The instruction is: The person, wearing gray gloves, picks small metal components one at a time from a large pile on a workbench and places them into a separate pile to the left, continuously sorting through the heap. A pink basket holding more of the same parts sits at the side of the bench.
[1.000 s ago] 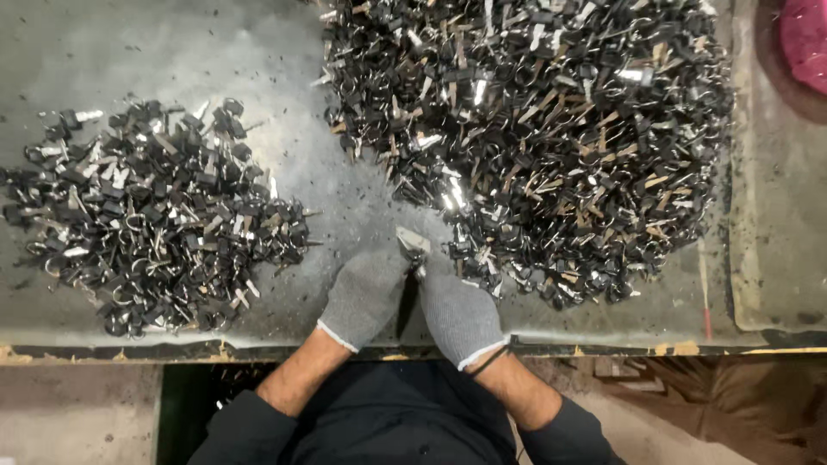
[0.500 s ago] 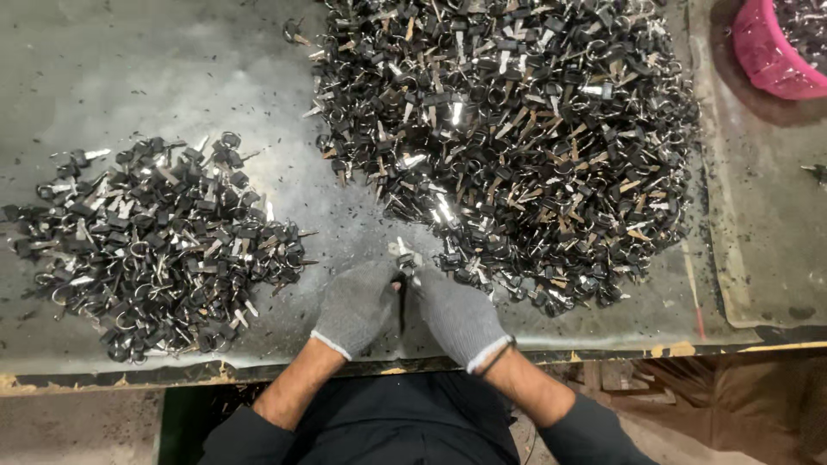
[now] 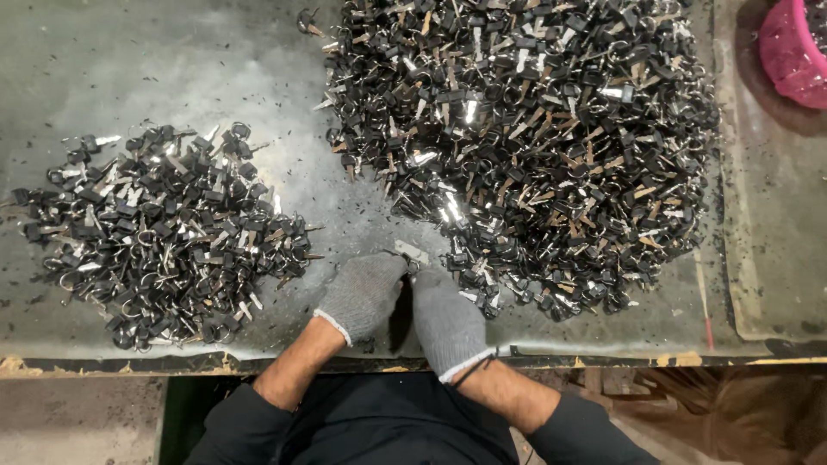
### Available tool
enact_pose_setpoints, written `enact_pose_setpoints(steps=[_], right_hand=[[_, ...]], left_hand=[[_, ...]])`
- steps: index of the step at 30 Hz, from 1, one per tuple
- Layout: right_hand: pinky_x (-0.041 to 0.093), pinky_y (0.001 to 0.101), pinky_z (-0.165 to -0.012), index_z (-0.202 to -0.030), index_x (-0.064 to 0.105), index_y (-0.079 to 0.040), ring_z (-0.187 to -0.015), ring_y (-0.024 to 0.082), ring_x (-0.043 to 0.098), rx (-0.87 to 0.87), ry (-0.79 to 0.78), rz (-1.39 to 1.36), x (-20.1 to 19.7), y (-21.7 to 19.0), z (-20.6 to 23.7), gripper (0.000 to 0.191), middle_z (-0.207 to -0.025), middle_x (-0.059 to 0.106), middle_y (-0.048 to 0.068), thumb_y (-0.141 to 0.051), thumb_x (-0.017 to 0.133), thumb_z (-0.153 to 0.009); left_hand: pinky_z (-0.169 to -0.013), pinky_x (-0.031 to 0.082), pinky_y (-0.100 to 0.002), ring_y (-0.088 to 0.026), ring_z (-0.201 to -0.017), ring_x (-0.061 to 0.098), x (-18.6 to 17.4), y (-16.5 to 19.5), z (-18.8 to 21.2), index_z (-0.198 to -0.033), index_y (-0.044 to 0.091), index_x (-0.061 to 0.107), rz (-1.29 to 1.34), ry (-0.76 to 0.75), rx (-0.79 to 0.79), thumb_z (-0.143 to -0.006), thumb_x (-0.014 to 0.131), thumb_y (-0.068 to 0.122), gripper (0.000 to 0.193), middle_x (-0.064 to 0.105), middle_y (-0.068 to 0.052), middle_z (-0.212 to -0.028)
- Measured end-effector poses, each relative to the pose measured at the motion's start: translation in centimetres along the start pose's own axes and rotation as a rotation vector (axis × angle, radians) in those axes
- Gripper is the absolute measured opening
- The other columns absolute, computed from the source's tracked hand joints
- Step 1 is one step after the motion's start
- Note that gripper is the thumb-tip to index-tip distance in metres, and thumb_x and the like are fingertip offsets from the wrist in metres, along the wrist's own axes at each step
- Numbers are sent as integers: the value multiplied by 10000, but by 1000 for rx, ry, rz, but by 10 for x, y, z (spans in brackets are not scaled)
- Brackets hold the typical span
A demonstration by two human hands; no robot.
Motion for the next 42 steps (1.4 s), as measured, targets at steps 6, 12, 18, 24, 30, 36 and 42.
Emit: enact_pose_setpoints(steps=[6, 12, 18, 24, 30, 36, 42], right_hand=[[605, 493, -662, -1238, 470, 70, -783, 415, 731, -85, -164, -466, 8, 16, -4, 398, -987, 683, 290, -234, 570, -1001], [585, 513, -655, -1414, 405, 2, -768, 432, 722, -100, -141, -545, 2, 26, 14, 565, -907, 716, 263, -251, 609, -952], [588, 509, -597, -1389, 419, 5, -711, 414, 729, 56, -149, -466, -7, 14, 7, 512, -770, 709, 214, -292, 557, -995], [594, 519, -579, -1165, 499, 37, -686, 400, 740, -13, -142, -475, -14, 8, 0, 352, -803, 712, 204, -277, 549, -1013], [594, 518, -623, -1218, 454, 28, -743, 421, 732, 25, -218, -439, -13, 14, -4, 387, -849, 715, 246, -280, 561, -1007], [613, 421, -555, -1294, 481, 21, -710, 316, 746, -28, -40, -393, -4, 1, 10, 431, -1137, 669, 266, -205, 596, -945], [594, 428, -588, -1168, 557, -24, -718, 313, 732, 11, -114, -269, 2, -1, 6, 253, -851, 724, 174, -220, 564, -1008]], left_hand=[[-736, 544, -509, -404, -866, 704, -19, 14, 17, -1183, 75, 633, 112, 193, -135, -808, 733, 169, 399, 723, -187, -907], [-678, 567, -463, -346, -787, 731, -14, 13, 30, -1234, 127, 685, 100, 338, -119, -770, 767, 156, 473, 753, -128, -921], [-651, 546, -468, -328, -754, 702, -2, 12, 29, -1082, 142, 714, -40, 295, -44, -781, 781, 179, 310, 722, -105, -887], [-626, 540, -470, -330, -740, 681, -6, 17, 27, -1130, 132, 723, -78, 311, 24, -765, 755, 145, 366, 699, -113, -907], [-655, 542, -473, -338, -763, 687, -7, 17, 28, -1052, 133, 705, 0, 308, -19, -775, 758, 141, 283, 698, -104, -899], [-636, 535, -470, -335, -710, 678, -6, 11, 29, -1130, 109, 696, 72, 329, -144, -793, 721, 90, 338, 674, -120, -795], [-653, 543, -464, -329, -720, 677, -8, 26, 32, -1056, 131, 703, 34, 429, 33, -759, 667, 20, 319, 665, -112, -811]])
Point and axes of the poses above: each hand's wrist, its own z-axis away from the middle knuckle, its own x-axis out of the palm, y = z × x, the point moved 4 cm from there along -z, towards the middle knuckle
